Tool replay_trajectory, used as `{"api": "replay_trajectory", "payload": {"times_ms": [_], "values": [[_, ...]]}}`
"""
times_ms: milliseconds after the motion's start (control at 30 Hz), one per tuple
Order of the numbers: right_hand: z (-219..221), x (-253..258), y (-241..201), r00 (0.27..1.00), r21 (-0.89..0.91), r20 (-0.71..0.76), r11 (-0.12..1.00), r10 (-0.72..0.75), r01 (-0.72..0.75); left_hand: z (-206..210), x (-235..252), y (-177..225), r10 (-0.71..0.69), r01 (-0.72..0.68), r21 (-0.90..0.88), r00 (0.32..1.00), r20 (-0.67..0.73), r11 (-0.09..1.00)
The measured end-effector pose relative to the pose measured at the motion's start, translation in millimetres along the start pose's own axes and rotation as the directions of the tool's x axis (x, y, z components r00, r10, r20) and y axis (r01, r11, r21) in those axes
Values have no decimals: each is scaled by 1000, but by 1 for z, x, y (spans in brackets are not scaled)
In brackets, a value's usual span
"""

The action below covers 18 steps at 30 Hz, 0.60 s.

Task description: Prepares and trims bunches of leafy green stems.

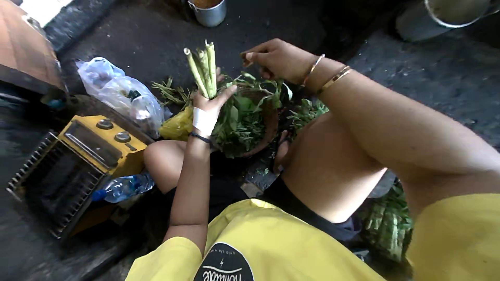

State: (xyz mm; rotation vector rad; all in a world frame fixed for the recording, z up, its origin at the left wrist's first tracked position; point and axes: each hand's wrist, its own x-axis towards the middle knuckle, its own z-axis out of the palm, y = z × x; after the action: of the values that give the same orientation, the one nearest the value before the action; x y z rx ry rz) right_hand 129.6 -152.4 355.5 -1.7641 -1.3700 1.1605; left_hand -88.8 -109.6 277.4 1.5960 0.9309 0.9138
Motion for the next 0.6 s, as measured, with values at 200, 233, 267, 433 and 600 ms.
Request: {"api": "replay_trajectory", "payload": {"times_ms": [200, 233, 267, 433, 600], "values": [[9, 10, 8, 995, 332, -42, 940, 96, -77, 10, -3, -3, 42, -43, -9, 996, -78, 999], [11, 11, 8, 994, 339, -69, 939, 79, -51, 10, -5, 0, 34, -34, 1, 993, -111, 999], [13, 12, 9, 994, 329, -94, 944, 55, -21, 9, -7, 4, 24, -22, 11, 990, -137, 1000], [13, 23, 14, 983, -164, -173, 986, -59, 30, -9, -12, 27, 143, -150, -17, 965, -220, 989], [14, -51, -42, 899, -526, -110, 792, -424, 309, -34, -15, 34, 161, -235, -171, 918, -362, 957]]}}
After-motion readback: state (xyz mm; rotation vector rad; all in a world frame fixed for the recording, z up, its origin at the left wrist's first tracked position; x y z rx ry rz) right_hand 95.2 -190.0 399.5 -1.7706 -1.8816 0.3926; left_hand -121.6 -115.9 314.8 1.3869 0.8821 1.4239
